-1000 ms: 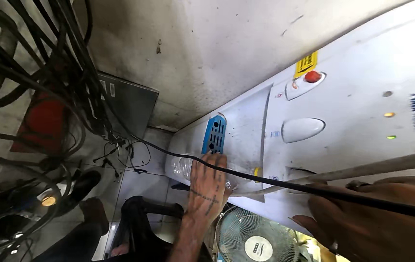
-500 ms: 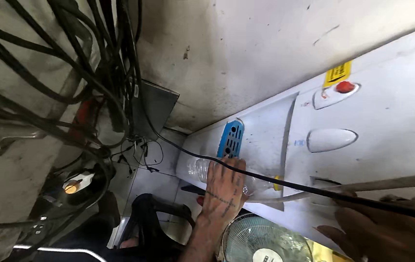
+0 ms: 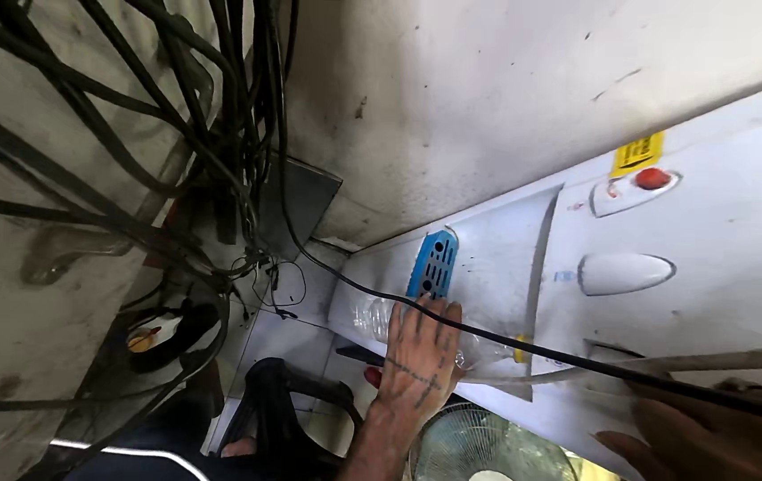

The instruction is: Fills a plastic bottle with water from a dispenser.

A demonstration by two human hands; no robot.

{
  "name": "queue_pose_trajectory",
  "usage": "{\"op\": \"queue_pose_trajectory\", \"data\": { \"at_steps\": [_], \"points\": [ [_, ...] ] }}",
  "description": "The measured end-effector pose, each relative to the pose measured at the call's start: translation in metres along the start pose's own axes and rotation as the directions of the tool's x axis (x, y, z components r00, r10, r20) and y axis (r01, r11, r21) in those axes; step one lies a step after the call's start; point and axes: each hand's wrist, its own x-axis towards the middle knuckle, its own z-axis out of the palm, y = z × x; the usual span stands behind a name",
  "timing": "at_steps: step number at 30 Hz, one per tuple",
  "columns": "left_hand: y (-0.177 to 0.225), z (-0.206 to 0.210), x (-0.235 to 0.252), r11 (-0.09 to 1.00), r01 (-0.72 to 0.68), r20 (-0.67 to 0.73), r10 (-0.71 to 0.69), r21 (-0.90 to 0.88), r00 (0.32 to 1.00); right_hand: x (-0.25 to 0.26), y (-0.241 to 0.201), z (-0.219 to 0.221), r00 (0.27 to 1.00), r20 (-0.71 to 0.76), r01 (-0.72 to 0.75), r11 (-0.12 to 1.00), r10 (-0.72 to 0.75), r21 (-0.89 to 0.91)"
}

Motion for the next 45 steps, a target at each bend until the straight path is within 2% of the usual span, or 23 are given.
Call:
{"op": "queue_pose_trajectory", "data": {
  "at_steps": [11,25,36,41,45],
  "points": [
    [0.0002,0.0000,0.0001,1.000,-0.003,-0.007,0.003,-0.003,1.000,0.0007,0.0018,0.0023,0.999,-0.044,0.014,1.000,-0.014,0.005],
    [0.0002,0.0018,-0.0005,1.000,-0.008,-0.018,0.008,0.003,1.000,0.0027,-0.0016,-0.0033,1.000,0.010,0.009,0.999,-0.009,-0.031],
    [0.0001,0.0018,-0.0004,1.000,-0.017,-0.016,0.017,0.006,1.000,0.0016,0.0023,0.0032,0.997,-0.071,0.040,0.999,-0.041,-0.021],
    [-0.0001,0.0013,0.0002,1.000,-0.026,-0.043,0.025,-0.015,0.999,0.0024,0.0013,0.0004,0.999,-0.035,-0.008,0.999,0.009,0.034],
    [-0.0003,0.0013,-0.0007,1.000,-0.022,-0.036,0.021,-0.016,0.999,0.0020,-0.0009,-0.0005,0.999,-0.026,-0.021,1.000,0.021,0.008]
  ]
}}
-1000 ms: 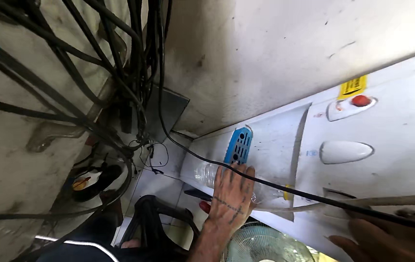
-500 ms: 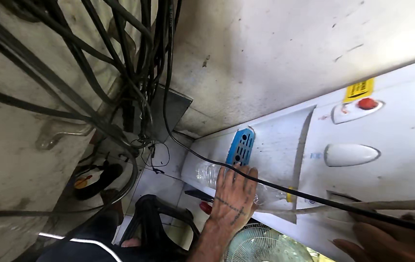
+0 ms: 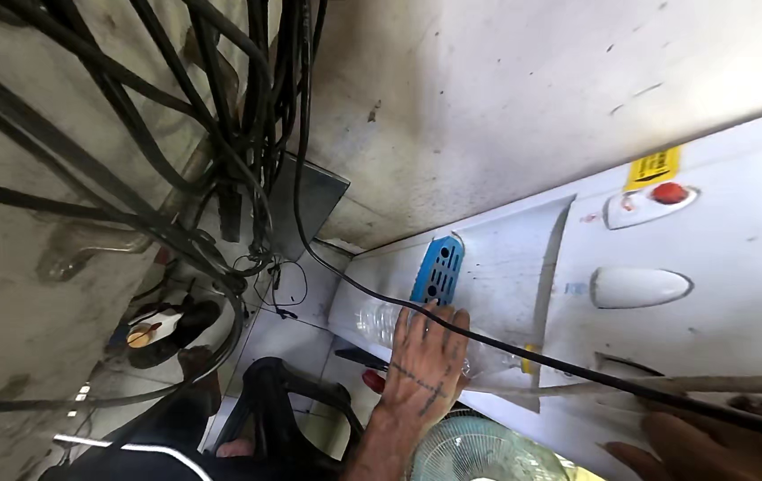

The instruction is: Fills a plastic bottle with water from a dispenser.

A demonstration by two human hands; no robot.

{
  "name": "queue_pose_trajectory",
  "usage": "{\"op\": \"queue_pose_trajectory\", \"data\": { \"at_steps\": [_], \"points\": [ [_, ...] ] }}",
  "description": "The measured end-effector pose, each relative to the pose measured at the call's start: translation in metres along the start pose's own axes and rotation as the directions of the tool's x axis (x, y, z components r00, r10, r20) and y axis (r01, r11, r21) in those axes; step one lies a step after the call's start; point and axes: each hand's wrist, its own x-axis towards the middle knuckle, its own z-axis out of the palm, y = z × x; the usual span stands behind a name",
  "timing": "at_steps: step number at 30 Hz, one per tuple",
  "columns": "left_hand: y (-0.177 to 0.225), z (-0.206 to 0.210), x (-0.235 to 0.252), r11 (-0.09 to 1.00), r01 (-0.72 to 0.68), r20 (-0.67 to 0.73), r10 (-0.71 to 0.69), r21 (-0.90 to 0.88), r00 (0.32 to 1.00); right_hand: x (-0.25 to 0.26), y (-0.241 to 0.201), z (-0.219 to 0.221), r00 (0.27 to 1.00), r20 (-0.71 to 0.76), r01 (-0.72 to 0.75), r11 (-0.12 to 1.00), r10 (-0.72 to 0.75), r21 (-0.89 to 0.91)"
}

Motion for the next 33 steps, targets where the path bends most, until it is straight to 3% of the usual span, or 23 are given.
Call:
{"op": "queue_pose_trajectory", "data": {
  "at_steps": [15,26,33],
  "points": [
    [0.001,-0.001,0.000,0.999,-0.008,-0.009,0.008,0.053,1.000,0.001,0.002,0.003,0.995,-0.064,0.071,0.997,-0.072,-0.014],
    [0.000,0.000,0.000,0.998,-0.008,-0.007,0.009,0.058,1.000,0.003,-0.005,-0.008,0.999,0.037,0.018,1.000,-0.017,-0.015],
    [0.001,-0.001,0.001,0.998,-0.007,0.013,0.006,0.060,1.000,0.003,-0.004,-0.008,0.999,0.017,0.041,0.999,-0.041,-0.015]
  ]
}}
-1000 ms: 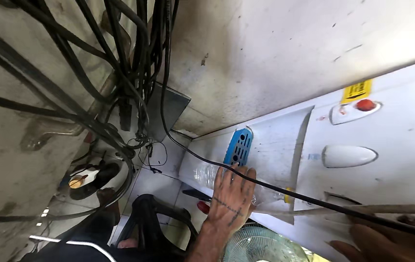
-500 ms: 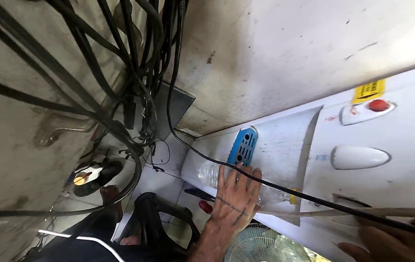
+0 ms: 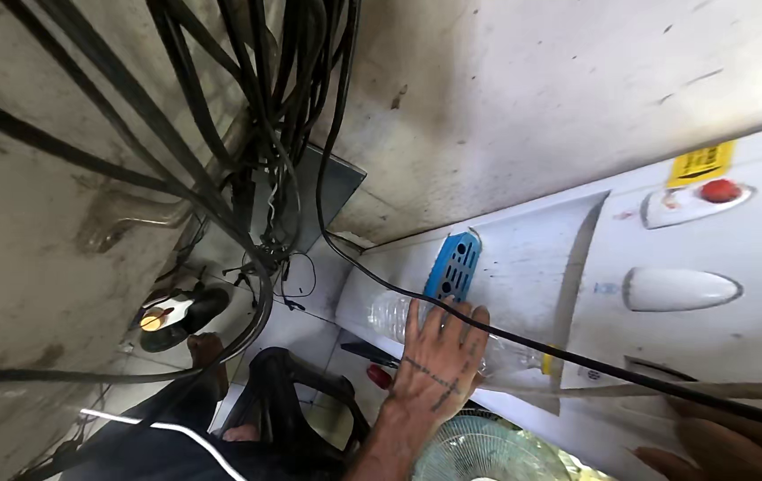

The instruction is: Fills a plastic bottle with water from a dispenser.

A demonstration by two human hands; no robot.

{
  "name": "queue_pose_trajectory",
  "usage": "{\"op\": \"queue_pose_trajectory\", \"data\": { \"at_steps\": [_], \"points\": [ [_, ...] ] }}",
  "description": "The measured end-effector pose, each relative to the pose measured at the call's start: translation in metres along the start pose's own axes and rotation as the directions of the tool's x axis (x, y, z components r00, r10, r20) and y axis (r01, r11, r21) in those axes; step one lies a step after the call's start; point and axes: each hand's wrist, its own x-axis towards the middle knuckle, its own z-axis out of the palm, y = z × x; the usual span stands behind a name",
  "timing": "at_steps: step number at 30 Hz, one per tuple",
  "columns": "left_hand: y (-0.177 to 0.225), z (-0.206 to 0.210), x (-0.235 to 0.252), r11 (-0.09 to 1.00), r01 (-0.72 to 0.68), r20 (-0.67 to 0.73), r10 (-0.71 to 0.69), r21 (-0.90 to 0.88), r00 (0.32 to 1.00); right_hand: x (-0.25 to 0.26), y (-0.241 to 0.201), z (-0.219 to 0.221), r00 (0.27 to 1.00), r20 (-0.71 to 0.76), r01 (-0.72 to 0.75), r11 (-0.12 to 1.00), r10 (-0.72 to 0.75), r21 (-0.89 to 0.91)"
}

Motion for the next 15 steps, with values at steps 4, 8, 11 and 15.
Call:
{"op": "queue_pose_trajectory", "data": {
  "at_steps": [4,8,11,15],
  "points": [
    [0.0003,-0.0010,0.0004,1.000,-0.012,0.016,0.012,0.028,1.000,0.0005,0.0006,0.0004,1.000,-0.011,0.022,1.000,-0.023,-0.020],
    [-0.0004,-0.0009,0.0006,1.000,-0.013,0.011,0.013,0.012,1.000,0.0007,0.0008,0.0007,1.000,-0.019,0.022,0.999,-0.022,-0.029],
    [-0.0006,-0.0006,0.0004,1.000,-0.010,0.014,0.010,0.000,1.000,0.0003,0.0023,0.0021,0.999,-0.035,0.030,0.999,-0.031,-0.025],
    [-0.0008,-0.0001,0.0002,1.000,-0.017,0.006,0.017,0.018,1.000,0.0000,0.0022,0.0012,0.999,-0.034,0.037,0.999,-0.038,-0.027]
  ]
}}
